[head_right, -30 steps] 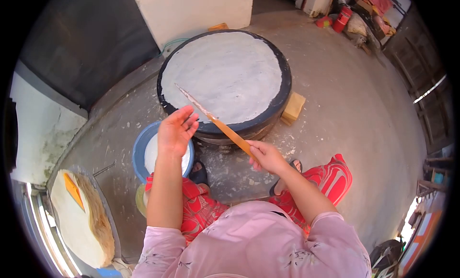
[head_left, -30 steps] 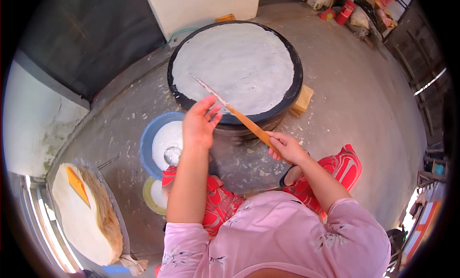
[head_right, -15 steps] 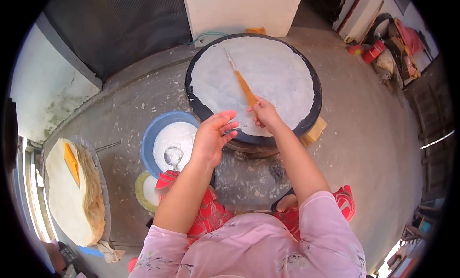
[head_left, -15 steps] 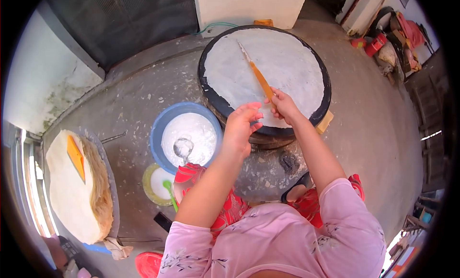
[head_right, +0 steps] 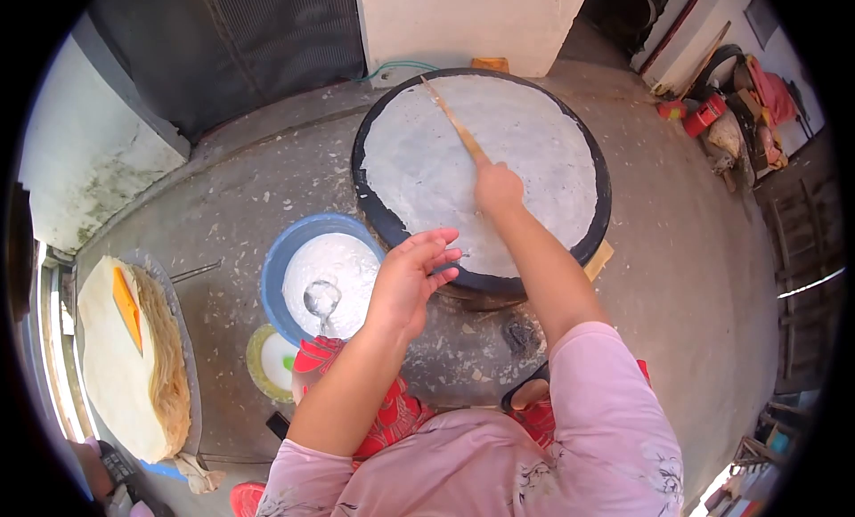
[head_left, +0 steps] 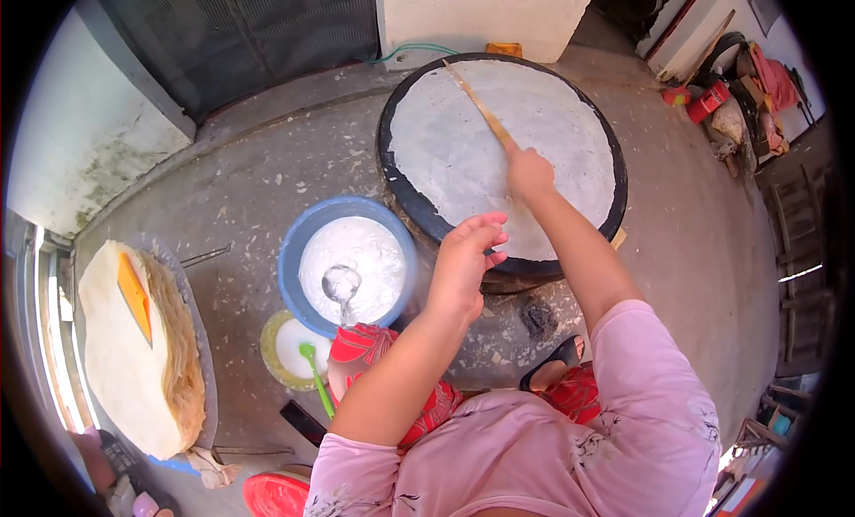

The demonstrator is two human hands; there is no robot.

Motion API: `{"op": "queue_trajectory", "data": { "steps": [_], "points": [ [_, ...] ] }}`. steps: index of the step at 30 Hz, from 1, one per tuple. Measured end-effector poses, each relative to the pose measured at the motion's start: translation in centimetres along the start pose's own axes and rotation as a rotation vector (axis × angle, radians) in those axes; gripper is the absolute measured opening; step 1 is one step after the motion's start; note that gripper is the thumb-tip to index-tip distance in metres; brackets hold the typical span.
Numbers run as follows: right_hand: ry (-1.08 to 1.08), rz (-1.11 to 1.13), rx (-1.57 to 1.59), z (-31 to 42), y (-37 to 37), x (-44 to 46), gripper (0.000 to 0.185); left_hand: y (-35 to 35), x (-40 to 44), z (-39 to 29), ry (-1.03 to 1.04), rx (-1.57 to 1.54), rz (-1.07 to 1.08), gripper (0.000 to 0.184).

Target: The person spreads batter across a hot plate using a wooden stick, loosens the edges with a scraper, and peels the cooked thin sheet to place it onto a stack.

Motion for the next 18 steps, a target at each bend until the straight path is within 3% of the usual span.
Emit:
{"op": "queue_trajectory", "data": {
  "steps": [4,6,8,10,12,13,14,15,17,18],
  "points": [
    [-0.014,-0.04,-0.019,0.4,0.2,0.5,0.042,-0.3,-0.2,-0.2,0.002,-0.006,-0.003,0.024],
    [-0.017,0.109,0.497,0.9,2.0,-0.6,0.039,-0.3,-0.3,-0.3,0.005,-0.013,0.0,0.024],
    [-0.06,0.191,0.825,1.6,2.1,-3.4,0.042,-0.4,-0.3,-0.5,0.008,-0.029,0.004,0.025],
    [-0.027,0.407,1.189,3.2,1.3,-7.4,0.034,-0.5,-0.2,-0.5,0.014,-0.038,0.018,0.025],
    [-0.257,0.404,1.369,5.3,2.3,-12.1,0.035,-0.7,-0.1,-0.3,0.017,-0.052,0.012,0.025],
    [-0.253,0.5,1.112,6.6,2.5,-14.5,0.036,-0.6,0.0,-0.2,0.016,-0.051,0.009,0.025],
    [-0.085,0.653,1.261,6.9,9.8,-15.8,0.032,-0.6,0.0,-0.1,0.019,-0.048,0.002,0.025],
    [-0.101,0.676,1.264,7.2,10.5,-17.6,0.032,-0.8,0.0,-0.1,0.026,-0.053,-0.022,0.025],
    [0.069,1.175,2.152,8.9,11.1,-20.8,0.041,-0.6,0.0,-0.1,0.031,0.006,-0.007,0.025],
    [0.063,1.196,2.15,10.1,11.4,-21.3,0.041,-0.6,0.0,-0.1,0.026,-0.001,-0.008,0.025]
  ]
}}
Point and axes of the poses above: each hand's wrist, its own x-axis towards the middle knuckle, its own y-axis out of the palm, z = x × y, the point moved 4 cm from there along x, towards the middle knuckle, and after that the axes turned 3 degrees about -x, right-handed, at the moved point
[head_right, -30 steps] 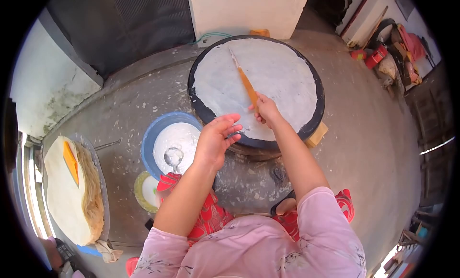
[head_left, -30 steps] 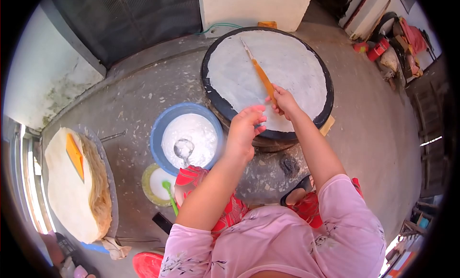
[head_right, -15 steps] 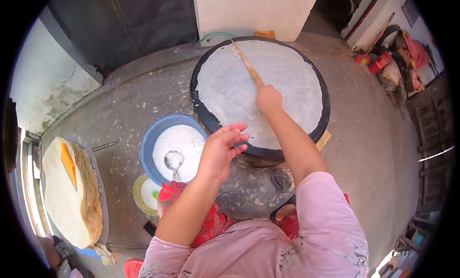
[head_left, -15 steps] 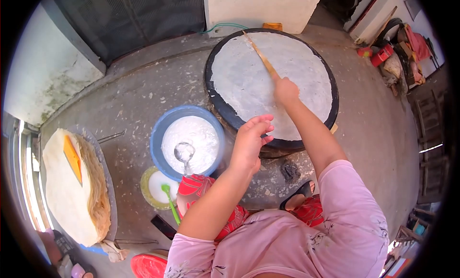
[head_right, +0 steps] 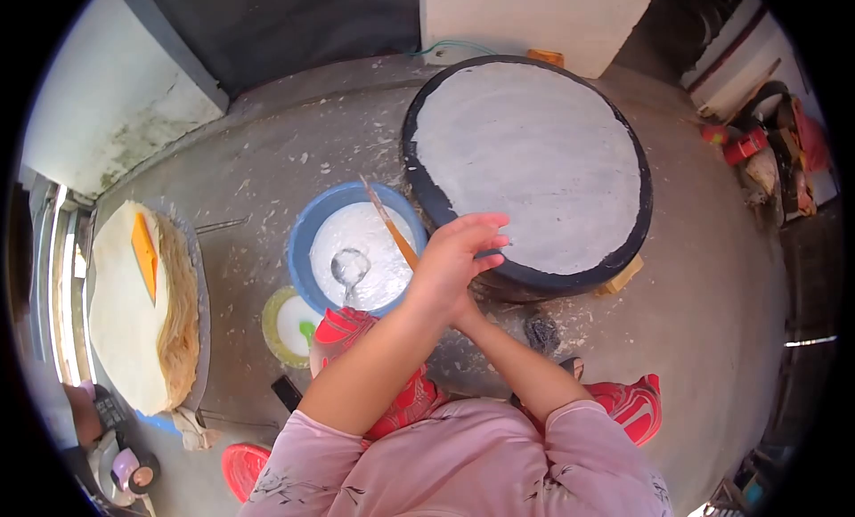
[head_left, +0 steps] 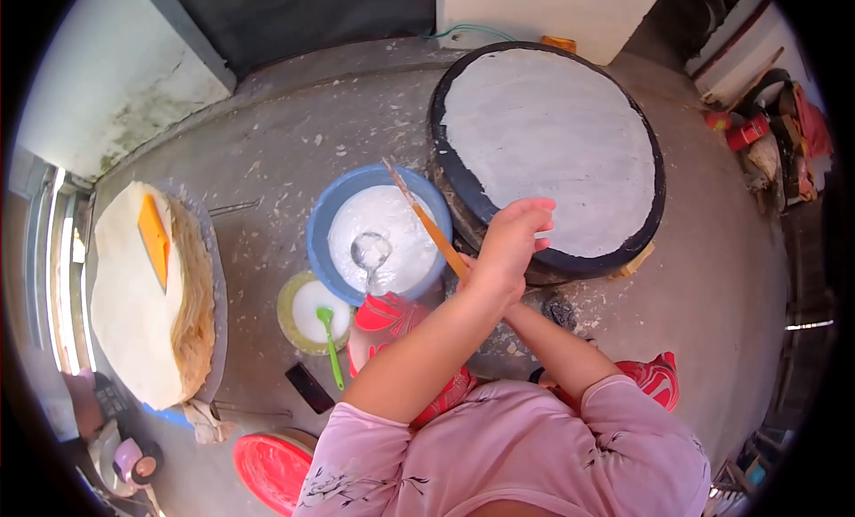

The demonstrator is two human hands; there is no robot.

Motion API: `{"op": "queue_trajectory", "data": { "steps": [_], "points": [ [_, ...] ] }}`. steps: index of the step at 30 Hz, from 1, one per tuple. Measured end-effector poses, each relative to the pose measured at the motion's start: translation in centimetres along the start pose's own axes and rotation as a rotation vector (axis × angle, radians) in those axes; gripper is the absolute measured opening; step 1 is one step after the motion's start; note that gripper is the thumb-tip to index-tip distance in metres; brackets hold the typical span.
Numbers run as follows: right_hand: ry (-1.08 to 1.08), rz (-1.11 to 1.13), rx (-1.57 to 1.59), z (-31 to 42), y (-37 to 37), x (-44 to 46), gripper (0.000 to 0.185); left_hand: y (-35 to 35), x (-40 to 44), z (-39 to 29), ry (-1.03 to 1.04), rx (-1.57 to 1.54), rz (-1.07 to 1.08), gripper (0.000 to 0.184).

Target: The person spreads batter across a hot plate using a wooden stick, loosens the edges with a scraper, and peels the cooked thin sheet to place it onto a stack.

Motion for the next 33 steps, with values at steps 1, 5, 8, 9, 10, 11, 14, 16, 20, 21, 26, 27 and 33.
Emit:
{"op": "queue_trajectory", "data": {
  "steps": [1,5,8,9,10,11,14,16,20,21,26,27,33],
  "points": [
    [-0.063,-0.108,-0.082,-0.9,0.4,1.0,0.043,0.0,-0.1,0.0,0.007,-0.003,-0.015,0.025],
    [-0.121,-0.057,-0.605,-2.7,0.1,1.9,0.051,-0.3,-0.4,-0.5,0.048,-0.044,-0.035,0.024],
    [-0.314,-0.149,-1.328,-4.6,-1.5,1.5,0.058,-1.1,-0.7,-1.6,0.078,-0.035,-0.052,0.023],
    [-0.172,-0.223,-1.335,-5.4,-3.6,0.5,0.059,-1.6,-0.8,-2.4,0.136,-0.03,-0.054,0.023],
    [-0.029,-0.295,-1.338,-5.7,-5.7,-0.7,0.061,-2.1,-1.1,-3.2,0.195,-0.024,-0.057,0.022],
    [0.041,-0.367,-1.341,-5.0,-5.1,-2.4,0.057,-2.7,-1.8,-4.4,0.267,-0.073,-0.087,0.021],
    [0.155,-0.347,-1.404,-5.3,-8.0,-5.5,0.045,-5.3,-5.2,-9.6,0.571,-0.173,-0.135,0.022],
    [0.163,-0.323,-1.424,-6.3,-10.4,-7.8,0.043,-8.8,-8.1,-12.9,0.821,-0.124,-0.288,0.024],
    [0.338,-0.38,-1.272,-5.0,-8.5,-11.7,0.04,-20.7,-12.2,-17.6,1.044,0.582,-0.913,0.027],
    [0.391,-0.481,-1.14,-4.9,-8.1,-12.5,0.039,-23.9,-13.3,-18.9,1.057,0.921,-1.137,0.026],
    [0.387,-0.49,-1.062,-5.2,-8.7,-13.2,0.04,-34.3,-18.7,-23.5,0.669,1.531,-1.594,0.024],
    [0.386,-0.468,-1.098,-5.3,-8.8,-13.1,0.041,-36.0,-18.9,-24.1,0.49,1.567,-1.61,0.024],
    [0.386,-0.47,-1.143,-6.7,-10.7,-12.8,0.037,-39.1,-18.7,-24.6,0.197,1.715,-1.533,0.02]
  ]
}}
Point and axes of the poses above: each hand's wrist, its own x-axis towards the middle knuckle, its own y-axis out of the palm, z = x × y, the point moved 4 cm from there along x, towards the middle knuckle, and after that the axes turned 3 degrees about -x, right-handed, at the moved point
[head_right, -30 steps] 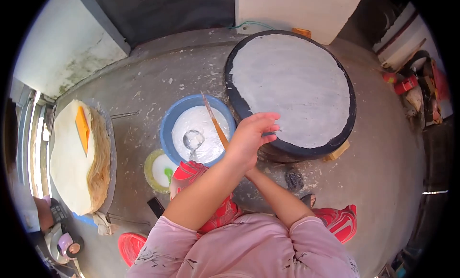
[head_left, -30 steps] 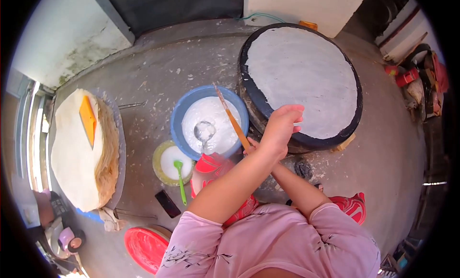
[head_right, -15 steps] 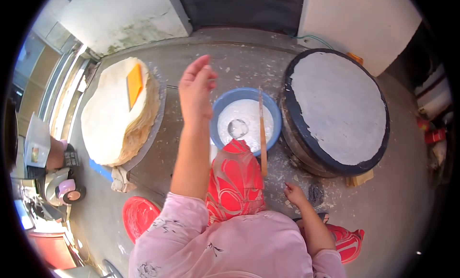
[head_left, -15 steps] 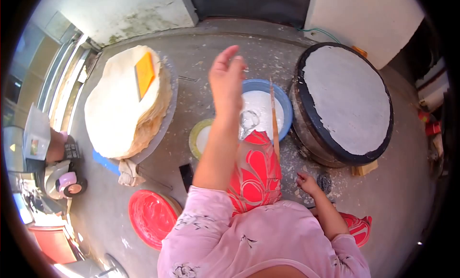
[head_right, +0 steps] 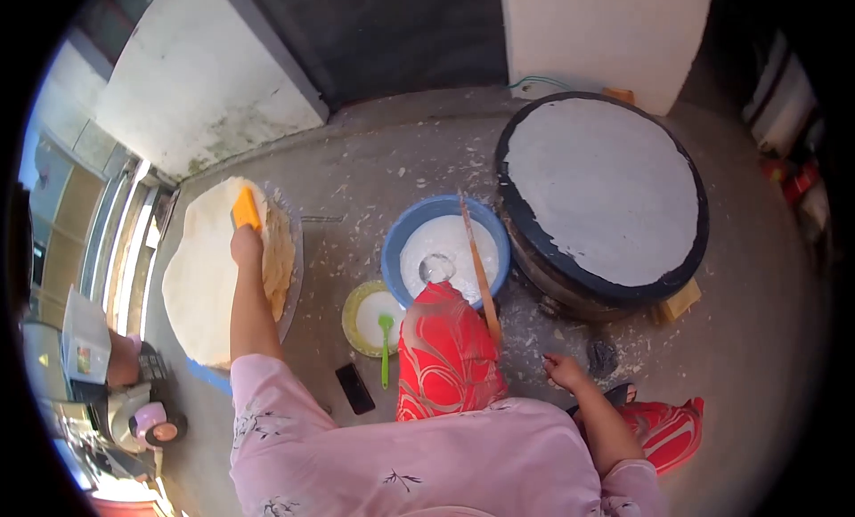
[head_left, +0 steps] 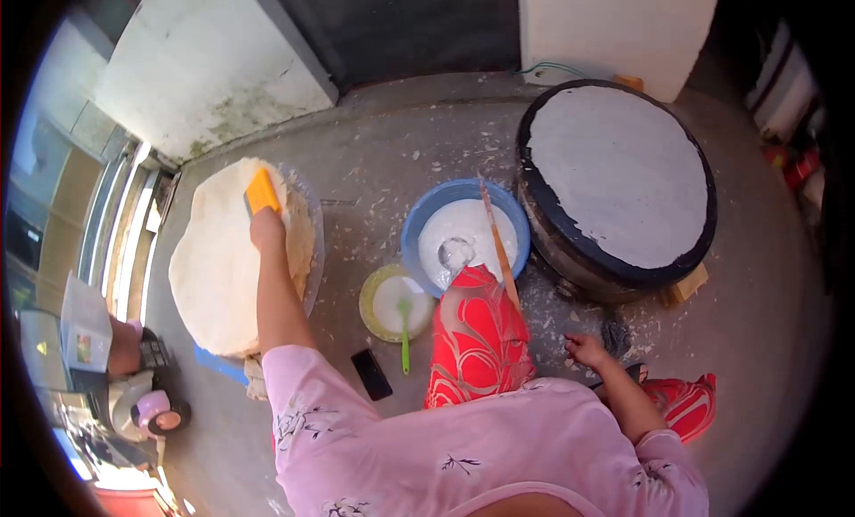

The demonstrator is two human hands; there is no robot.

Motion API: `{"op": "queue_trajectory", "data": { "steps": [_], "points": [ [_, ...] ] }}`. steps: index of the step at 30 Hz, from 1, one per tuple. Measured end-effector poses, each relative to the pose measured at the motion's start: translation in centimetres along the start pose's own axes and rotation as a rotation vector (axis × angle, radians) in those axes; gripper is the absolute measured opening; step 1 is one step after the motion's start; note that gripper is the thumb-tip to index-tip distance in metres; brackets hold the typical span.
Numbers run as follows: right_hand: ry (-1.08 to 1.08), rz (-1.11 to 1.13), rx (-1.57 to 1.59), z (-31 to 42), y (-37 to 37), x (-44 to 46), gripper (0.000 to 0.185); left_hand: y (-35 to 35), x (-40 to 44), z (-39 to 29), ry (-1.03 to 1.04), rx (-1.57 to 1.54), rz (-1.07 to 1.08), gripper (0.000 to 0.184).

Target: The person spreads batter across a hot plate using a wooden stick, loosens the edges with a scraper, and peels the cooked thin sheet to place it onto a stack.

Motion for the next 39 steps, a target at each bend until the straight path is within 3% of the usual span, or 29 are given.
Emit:
{"op": "queue_trajectory", "data": {
  "steps": [2,5,8,11,14,16,18,19,21,24,25,27,28,30,32,33,35,39],
  "points": [
    [-0.012,-0.036,-0.01,1.0,-0.4,-1.0,0.037,0.7,0.7,0.8,0.063,0.026,-0.048,0.02],
    [-0.075,-0.102,-0.071,1.3,-0.8,-1.2,0.037,-1.0,1.4,1.6,0.184,0.064,-0.288,0.021],
    [-0.211,-0.262,-0.22,3.5,-1.9,-2.2,0.035,-6.3,-0.3,0.1,0.198,-0.084,-0.439,0.019],
    [-0.327,-0.168,-0.088,8.9,-3.0,-3.6,0.032,-10.0,-3.5,-3.3,0.408,-0.33,-0.523,0.019],
    [-0.615,-0.39,-0.172,17.6,-4.9,-8.1,0.044,-12.2,-9.8,-9.4,0.559,-0.486,-0.377,0.014],
    [-0.878,-0.594,-0.026,23.1,-6.4,-11.8,0.049,-11.2,-14.4,-13.2,0.786,-0.564,-0.311,0.009],
    [-0.994,-0.914,-0.245,27.1,-7.9,-15.7,0.053,-10.9,-20.2,-17.5,1.086,-0.454,-0.35,0.017],
    [-0.987,-0.921,-0.244,28.2,-8.8,-16.6,0.053,-10.0,-22.6,-19.2,1.166,-0.441,-0.26,0.022],
    [-1.176,-1.18,-0.595,29.8,-9.7,-18.8,0.05,-9.5,-27.3,-22.4,1.318,-0.515,-0.104,0.031],
    [-1.136,-1.058,-0.843,27.7,-10.1,-16.3,0.041,-10.2,-32.0,-25.5,1.444,-0.709,0.109,0.038],
    [-0.984,-0.773,-0.841,26.2,-10.5,-15.1,0.019,-9.6,-32.2,-25.9,1.426,-0.729,0.206,0.042],
    [-0.85,-0.72,-0.602,23.9,-13.2,-14.8,0.022,-10.4,-32.0,-26.6,1.357,-0.75,0.165,0.044],
    [-0.677,-0.784,-0.498,21.9,-15.5,-14.5,0.029,-11.0,-31.8,-27.0,1.284,-0.767,0.119,0.046],
    [-0.34,-0.994,-0.234,16.1,-21.1,-13.1,0.046,-10.3,-31.0,-25.5,1.203,-0.78,0.229,0.046],
    [-0.225,-1.325,-0.035,9.4,-27.6,-12.1,0.05,-9.3,-30.2,-23.3,1.109,-0.709,0.134,0.043],
    [-0.078,-1.231,0.172,7.8,-30.1,-13.4,0.047,-8.7,-29.9,-22.3,1.08,-0.707,0.14,0.04],
    [0.096,-1.319,0.082,4.0,-34.3,-13.6,0.048,-7.8,-30.1,-20.5,1.047,-0.703,0.152,0.038],
    [0.231,-1.353,0.091,0.4,-38.1,-9.5,0.051,-6.2,-30.8,-19.2,0.748,-0.79,0.311,0.035]
  ]
}}
Point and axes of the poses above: each hand's wrist, its own x-axis towards the middle knuckle, its own y-axis out of the palm, z = x × y, the point moved 4 cm from there along x, towards the middle knuckle, and after that the axes turned 3 degrees about -x, right-handed, at the moved point
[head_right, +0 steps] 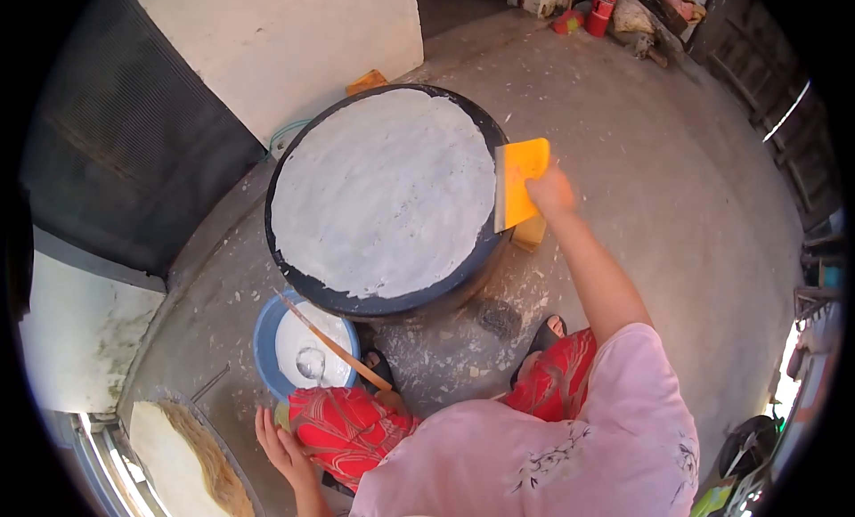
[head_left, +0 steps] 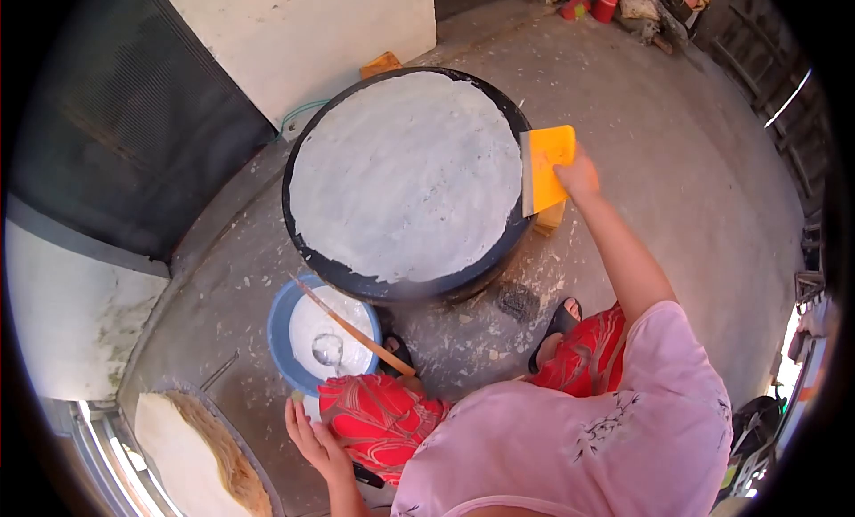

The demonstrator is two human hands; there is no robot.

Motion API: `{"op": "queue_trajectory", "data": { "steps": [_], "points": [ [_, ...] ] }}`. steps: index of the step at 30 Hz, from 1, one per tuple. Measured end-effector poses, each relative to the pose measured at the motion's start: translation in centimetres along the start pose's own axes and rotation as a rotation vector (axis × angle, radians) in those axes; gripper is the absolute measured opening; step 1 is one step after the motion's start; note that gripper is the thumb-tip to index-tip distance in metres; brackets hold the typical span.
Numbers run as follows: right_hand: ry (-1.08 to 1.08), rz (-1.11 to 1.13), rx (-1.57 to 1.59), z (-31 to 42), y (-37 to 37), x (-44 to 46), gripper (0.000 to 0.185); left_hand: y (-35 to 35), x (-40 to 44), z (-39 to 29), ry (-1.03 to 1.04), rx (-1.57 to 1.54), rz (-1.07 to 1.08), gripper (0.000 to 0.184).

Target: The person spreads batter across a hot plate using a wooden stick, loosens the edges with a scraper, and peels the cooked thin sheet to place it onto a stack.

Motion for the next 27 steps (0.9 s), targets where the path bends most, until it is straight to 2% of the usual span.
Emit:
{"op": "queue_trajectory", "data": {
  "steps": [1,2,6,7,8,9,11,12,14,18,20,24,27],
  "points": [
    [-0.026,-0.034,-0.107,1.7,0.4,0.3,0.051,0.4,-0.3,0.0,-0.101,-0.084,-0.024,0.037],
    [-0.051,-0.066,-0.213,3.0,0.5,0.7,0.051,0.9,-0.4,-0.2,-0.106,-0.083,-0.021,0.037],
    [0.103,-0.049,-0.166,6.3,1.0,6.2,0.059,2.7,0.0,-1.2,-0.046,0.072,0.021,0.044],
    [-0.015,-0.046,-0.22,7.3,2.3,7.5,0.058,3.3,0.3,-1.4,-0.016,0.098,0.043,0.047],
    [-0.133,-0.041,-0.276,8.2,3.4,8.8,0.057,3.4,0.4,-1.5,-0.044,0.092,-0.047,0.048],
    [-0.134,-0.033,-0.28,9.1,3.6,10.0,0.057,3.4,0.9,-2.1,-0.051,0.096,-0.044,0.048],
    [0.078,-0.001,-0.271,10.9,3.5,13.1,0.055,3.6,2.4,-3.7,-0.01,0.105,0.041,0.049],
    [0.071,-0.001,-0.267,11.8,4.6,13.7,0.055,3.7,2.4,-3.3,-0.02,0.152,0.067,0.047],
    [-0.222,-0.019,-0.32,15.0,7.1,14.7,0.051,4.2,3.4,-3.7,-0.003,0.154,0.062,0.047],
    [-0.093,0.052,-0.417,18.7,9.2,19.5,0.051,5.2,4.2,-3.0,-0.089,0.017,0.05,0.045],
    [-0.336,0.024,-0.444,20.6,11.8,21.1,0.045,5.1,5.4,-4.0,-0.032,0.148,0.101,0.045],
    [-0.395,0.041,-0.504,26.1,14.5,20.9,0.044,5.3,7.3,-4.1,-0.077,0.176,0.13,0.047],
    [-0.454,-0.027,-0.477,28.9,18.0,24.1,0.054,5.4,7.2,-3.4,-0.119,0.193,0.137,0.048]
  ]
}}
Point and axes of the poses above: each hand's wrist, its own x-axis towards the middle knuckle, its own y-axis out of the palm, z = x × y, the point moved 4 cm from there along x, towards the middle knuckle, and after that the axes turned 3 degrees about -x, right-handed, at the moved point
